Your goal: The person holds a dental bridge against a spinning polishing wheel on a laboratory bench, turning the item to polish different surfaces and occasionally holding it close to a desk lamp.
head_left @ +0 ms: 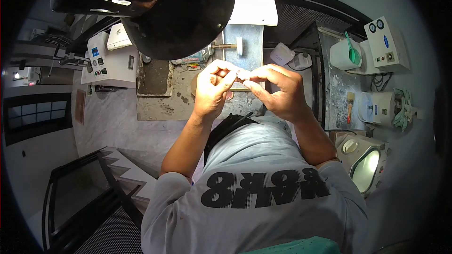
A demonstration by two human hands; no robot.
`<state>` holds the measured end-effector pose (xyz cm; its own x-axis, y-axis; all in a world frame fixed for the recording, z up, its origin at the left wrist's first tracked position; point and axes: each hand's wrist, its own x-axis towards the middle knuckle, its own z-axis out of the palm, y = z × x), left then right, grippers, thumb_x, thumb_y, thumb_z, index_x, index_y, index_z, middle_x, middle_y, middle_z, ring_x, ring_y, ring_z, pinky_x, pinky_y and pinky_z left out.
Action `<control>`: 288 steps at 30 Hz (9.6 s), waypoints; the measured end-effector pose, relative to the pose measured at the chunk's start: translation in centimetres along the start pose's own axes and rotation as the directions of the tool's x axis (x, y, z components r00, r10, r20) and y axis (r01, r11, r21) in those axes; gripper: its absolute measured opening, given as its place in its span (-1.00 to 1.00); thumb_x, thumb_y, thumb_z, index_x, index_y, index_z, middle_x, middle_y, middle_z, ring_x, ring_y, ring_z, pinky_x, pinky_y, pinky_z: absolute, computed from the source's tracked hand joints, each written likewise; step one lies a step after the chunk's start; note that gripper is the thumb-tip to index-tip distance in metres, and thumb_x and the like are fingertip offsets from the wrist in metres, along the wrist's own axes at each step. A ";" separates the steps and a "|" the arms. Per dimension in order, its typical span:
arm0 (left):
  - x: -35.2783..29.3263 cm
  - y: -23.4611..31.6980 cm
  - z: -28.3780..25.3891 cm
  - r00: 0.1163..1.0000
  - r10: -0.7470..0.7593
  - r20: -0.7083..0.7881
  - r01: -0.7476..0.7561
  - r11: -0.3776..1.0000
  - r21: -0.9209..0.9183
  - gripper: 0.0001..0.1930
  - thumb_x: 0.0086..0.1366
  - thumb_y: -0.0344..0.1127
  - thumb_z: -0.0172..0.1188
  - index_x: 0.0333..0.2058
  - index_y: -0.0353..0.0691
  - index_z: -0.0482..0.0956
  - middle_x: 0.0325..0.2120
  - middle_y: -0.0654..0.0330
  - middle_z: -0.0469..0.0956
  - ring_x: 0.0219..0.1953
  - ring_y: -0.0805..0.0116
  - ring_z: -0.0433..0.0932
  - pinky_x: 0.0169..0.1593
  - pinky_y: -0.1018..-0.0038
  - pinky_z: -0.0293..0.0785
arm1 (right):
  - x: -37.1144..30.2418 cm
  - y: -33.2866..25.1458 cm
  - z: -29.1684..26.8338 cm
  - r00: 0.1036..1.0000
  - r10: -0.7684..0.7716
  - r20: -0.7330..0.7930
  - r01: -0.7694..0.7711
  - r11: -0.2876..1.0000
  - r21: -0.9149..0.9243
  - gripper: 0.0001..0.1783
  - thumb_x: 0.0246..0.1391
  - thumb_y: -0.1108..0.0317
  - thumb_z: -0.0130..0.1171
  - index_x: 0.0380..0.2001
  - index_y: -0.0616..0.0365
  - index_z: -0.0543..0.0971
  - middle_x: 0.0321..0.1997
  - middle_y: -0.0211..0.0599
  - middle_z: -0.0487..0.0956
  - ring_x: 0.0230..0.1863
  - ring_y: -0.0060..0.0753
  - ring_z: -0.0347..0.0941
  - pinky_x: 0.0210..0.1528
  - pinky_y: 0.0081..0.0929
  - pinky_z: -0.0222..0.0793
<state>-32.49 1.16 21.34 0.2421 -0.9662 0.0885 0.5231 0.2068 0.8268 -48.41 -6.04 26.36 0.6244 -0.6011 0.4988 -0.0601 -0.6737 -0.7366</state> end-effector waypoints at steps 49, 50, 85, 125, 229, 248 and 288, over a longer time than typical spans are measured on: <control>2.3 -2.4 -1.8 0.999 -0.052 -0.016 0.054 0.981 0.184 -0.80 0.14 -0.42 0.15 -0.31 -0.41 0.39 -0.34 -0.04 0.51 -0.25 0.22 0.53 -0.18 0.43 0.49 | -64.3 6.1 -53.9 0.643 0.614 -0.458 -0.189 -0.452 -0.872 -0.51 0.06 0.52 -0.22 0.12 0.19 0.27 0.09 -0.07 0.37 0.06 -0.10 0.27 0.10 -0.24 0.13; 2.3 -2.0 -0.4 0.999 -0.047 0.002 0.045 0.971 0.236 -0.80 0.13 -0.44 0.16 -0.31 -0.40 0.39 -0.36 -0.03 0.52 -0.28 0.26 0.54 -0.19 0.44 0.49 | -64.5 7.3 -52.3 0.573 0.632 -0.522 -0.300 -0.430 -0.851 -0.51 0.07 0.53 -0.23 0.12 0.12 0.28 0.06 -0.04 0.39 -0.02 -0.05 0.30 0.03 -0.20 0.17; 5.3 -10.5 -7.5 0.948 -0.299 -0.107 0.314 0.929 0.196 -0.91 0.25 -0.40 0.03 -0.32 -0.29 0.44 -0.32 0.09 0.54 -0.29 0.30 0.55 -0.25 0.44 0.51 | -19.5 17.0 -19.0 0.756 0.239 -0.610 -0.567 0.705 -0.426 -0.75 -0.03 0.35 0.19 -0.24 0.20 0.54 -0.24 -0.22 0.57 -0.18 -0.30 0.47 -0.08 -0.42 0.33; 12.4 -24.9 -13.5 0.538 -0.659 -0.525 0.524 0.750 -0.404 -0.84 0.29 -0.48 -0.12 -0.34 -0.36 0.45 -0.52 0.15 0.50 -0.55 0.41 0.50 -0.48 0.60 0.56 | -1.4 25.8 12.0 0.519 0.853 0.053 -0.851 0.510 0.126 -0.85 -0.04 0.49 0.11 -0.42 0.34 0.60 -0.52 -0.22 0.60 -0.57 -0.54 0.52 -0.52 -0.61 0.48; 12.1 -22.2 -11.6 0.462 -0.710 -0.532 0.590 0.694 -0.413 -0.88 0.27 -0.46 -0.10 -0.32 -0.32 0.43 -0.49 0.10 0.53 -0.51 0.28 0.55 -0.40 0.40 0.58 | -0.9 25.6 10.5 0.417 0.898 0.137 -0.903 0.393 0.174 -0.86 -0.03 0.51 0.11 -0.39 0.34 0.59 -0.52 -0.23 0.59 -0.59 -0.55 0.49 -0.55 -0.63 0.47; 12.3 -22.7 -13.1 0.477 -0.728 -0.494 0.603 0.679 -0.418 -0.85 0.27 -0.48 -0.14 -0.26 -0.34 0.40 -0.46 0.09 0.52 -0.45 0.24 0.55 -0.31 0.38 0.56 | -0.7 25.8 11.2 0.444 0.883 0.153 -0.886 0.407 0.222 -0.88 -0.10 0.55 0.09 -0.47 0.36 0.59 -0.52 -0.20 0.60 -0.58 -0.51 0.51 -0.57 -0.60 0.47; 2.0 0.5 0.9 1.000 0.020 0.009 -0.018 0.990 -0.137 -0.91 0.16 -0.52 0.13 -0.36 -0.40 0.45 -0.43 0.05 0.55 -0.38 0.39 0.55 -0.20 0.50 0.49 | 0.1 0.4 0.5 0.983 -0.058 -0.176 0.050 0.998 -0.047 -0.78 -0.16 0.52 0.26 -0.34 0.32 0.59 -0.46 -0.17 0.59 -0.48 -0.47 0.51 -0.43 -0.63 0.36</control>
<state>-32.50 -0.77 22.48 0.2450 -0.9633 0.1100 0.6259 0.2438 0.7408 -47.95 -6.19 25.88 0.4800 -0.6275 0.6131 -0.0653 -0.7224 -0.6883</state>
